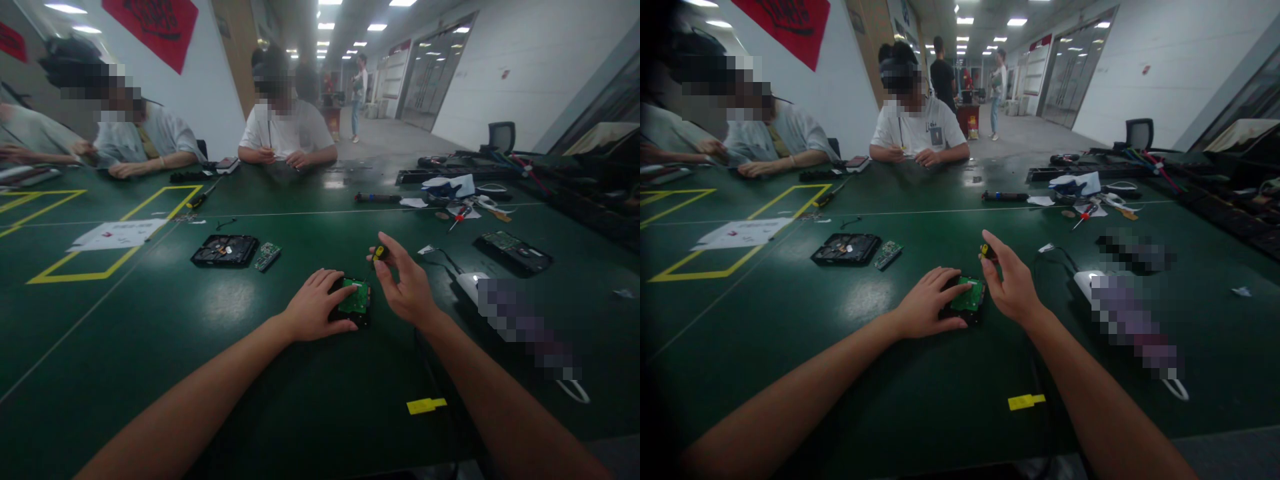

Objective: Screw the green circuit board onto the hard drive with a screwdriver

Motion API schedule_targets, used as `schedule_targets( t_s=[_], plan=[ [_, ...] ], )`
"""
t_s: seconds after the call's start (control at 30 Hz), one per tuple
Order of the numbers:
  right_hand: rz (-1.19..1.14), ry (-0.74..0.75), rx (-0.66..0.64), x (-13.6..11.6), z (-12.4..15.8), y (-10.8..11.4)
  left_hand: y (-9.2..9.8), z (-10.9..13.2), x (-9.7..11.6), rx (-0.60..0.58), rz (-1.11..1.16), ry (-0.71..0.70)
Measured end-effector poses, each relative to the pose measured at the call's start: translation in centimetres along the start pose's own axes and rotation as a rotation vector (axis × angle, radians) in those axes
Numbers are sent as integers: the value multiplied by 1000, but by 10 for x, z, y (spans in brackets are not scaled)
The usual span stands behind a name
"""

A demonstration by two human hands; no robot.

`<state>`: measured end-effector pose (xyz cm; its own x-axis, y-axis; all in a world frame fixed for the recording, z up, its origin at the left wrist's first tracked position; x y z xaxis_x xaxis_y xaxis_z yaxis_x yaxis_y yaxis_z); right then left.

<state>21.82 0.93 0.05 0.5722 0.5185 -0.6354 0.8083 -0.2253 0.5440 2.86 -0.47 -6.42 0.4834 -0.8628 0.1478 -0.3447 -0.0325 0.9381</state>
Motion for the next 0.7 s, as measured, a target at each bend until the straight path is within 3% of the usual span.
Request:
schedule_targets(
  t_s=[0.4,0.63,0.7],
  plan=[
    [155,113,326,-16,-9,15,-2,-4,-1,26,-14,41],
    [75,99,176,-9,-12,3,-3,-5,-2,24,-20,40],
    [82,93,189,-9,-11,4,-3,-5,-2,26,-17,41]
  ],
)
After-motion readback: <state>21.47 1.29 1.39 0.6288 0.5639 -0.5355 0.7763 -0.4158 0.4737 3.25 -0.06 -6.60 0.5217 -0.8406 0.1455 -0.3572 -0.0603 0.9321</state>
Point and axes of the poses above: each hand's wrist, its own z-axis away from the middle knuckle, its own y-axis out of the back of the hand, x = y × z, the point moved 7 cm from there along -z, towards the middle knuckle, and after that the axes turned 10 degrees about -y, right-handed, at the moved point
